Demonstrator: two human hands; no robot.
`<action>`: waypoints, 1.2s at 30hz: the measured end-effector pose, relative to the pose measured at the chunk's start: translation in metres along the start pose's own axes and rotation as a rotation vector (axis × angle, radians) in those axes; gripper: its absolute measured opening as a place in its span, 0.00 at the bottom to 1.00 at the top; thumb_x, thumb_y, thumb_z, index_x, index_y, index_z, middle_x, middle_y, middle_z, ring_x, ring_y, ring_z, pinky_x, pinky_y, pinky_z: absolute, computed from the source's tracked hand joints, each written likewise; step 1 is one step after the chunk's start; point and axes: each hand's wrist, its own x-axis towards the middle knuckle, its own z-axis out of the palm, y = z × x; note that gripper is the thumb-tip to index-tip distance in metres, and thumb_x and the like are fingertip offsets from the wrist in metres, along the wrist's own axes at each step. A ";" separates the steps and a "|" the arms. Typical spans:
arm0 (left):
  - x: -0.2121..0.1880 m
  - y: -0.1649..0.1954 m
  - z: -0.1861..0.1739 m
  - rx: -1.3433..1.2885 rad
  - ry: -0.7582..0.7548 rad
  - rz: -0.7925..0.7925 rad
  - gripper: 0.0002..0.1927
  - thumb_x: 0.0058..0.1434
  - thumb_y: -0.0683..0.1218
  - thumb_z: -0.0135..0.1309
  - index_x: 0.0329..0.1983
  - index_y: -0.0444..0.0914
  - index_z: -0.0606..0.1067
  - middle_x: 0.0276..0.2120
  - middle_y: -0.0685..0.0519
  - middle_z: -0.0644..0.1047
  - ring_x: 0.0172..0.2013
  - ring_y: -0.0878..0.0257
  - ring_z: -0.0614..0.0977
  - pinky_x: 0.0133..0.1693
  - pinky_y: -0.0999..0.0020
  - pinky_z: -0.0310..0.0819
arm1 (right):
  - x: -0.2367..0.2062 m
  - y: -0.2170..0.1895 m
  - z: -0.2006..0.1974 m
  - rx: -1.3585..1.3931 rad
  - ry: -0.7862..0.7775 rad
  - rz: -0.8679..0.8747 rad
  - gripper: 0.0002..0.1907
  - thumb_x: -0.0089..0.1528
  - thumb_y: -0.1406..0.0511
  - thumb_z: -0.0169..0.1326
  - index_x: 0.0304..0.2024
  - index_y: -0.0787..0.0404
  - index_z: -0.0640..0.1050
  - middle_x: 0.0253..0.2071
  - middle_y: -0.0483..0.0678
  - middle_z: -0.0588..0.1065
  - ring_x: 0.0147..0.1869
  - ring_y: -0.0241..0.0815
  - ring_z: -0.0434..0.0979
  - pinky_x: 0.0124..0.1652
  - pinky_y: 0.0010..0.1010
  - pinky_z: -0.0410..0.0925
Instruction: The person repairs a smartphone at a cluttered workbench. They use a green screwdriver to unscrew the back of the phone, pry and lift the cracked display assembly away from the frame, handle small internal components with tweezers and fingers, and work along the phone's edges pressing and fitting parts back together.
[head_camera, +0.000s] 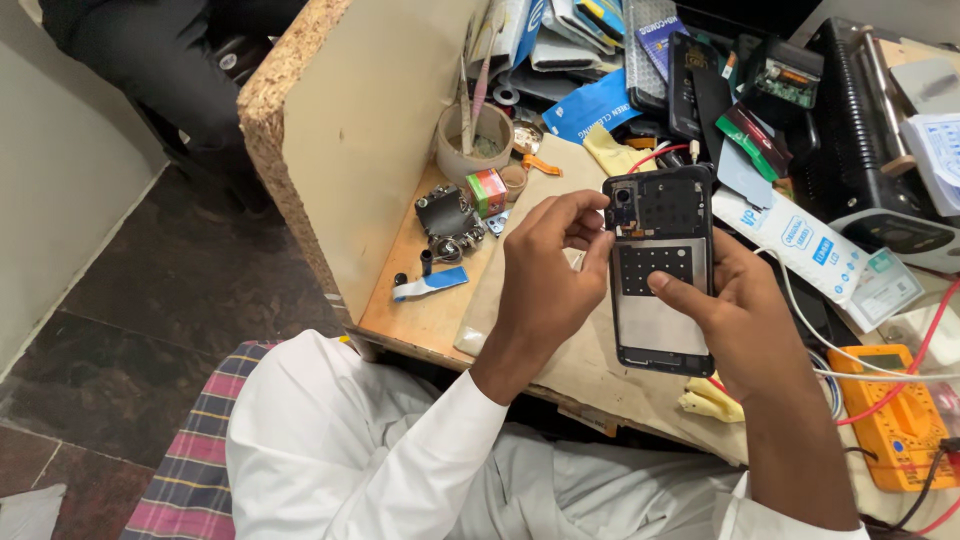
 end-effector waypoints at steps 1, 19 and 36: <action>-0.003 0.003 0.000 0.064 0.019 0.084 0.13 0.60 0.36 0.59 0.49 0.34 0.76 0.39 0.47 0.79 0.37 0.58 0.85 0.41 0.67 0.81 | -0.001 -0.002 0.002 -0.035 0.008 -0.019 0.25 0.57 0.76 0.58 0.58 0.66 0.75 0.45 0.48 0.81 0.44 0.33 0.81 0.44 0.26 0.74; -0.005 0.010 0.013 -0.142 0.038 -0.136 0.05 0.58 0.39 0.60 0.34 0.30 0.79 0.28 0.53 0.83 0.30 0.71 0.84 0.37 0.75 0.80 | -0.022 -0.005 0.048 -0.907 0.271 -0.375 0.28 0.59 0.76 0.52 0.63 0.65 0.68 0.45 0.67 0.71 0.47 0.70 0.73 0.43 0.55 0.67; -0.023 -0.011 -0.004 -0.355 -0.029 -0.324 0.05 0.55 0.38 0.60 0.25 0.31 0.77 0.22 0.59 0.78 0.25 0.77 0.74 0.28 0.79 0.69 | -0.031 0.014 0.061 -0.963 0.144 -0.120 0.26 0.62 0.73 0.50 0.63 0.59 0.68 0.43 0.60 0.73 0.48 0.62 0.75 0.47 0.49 0.67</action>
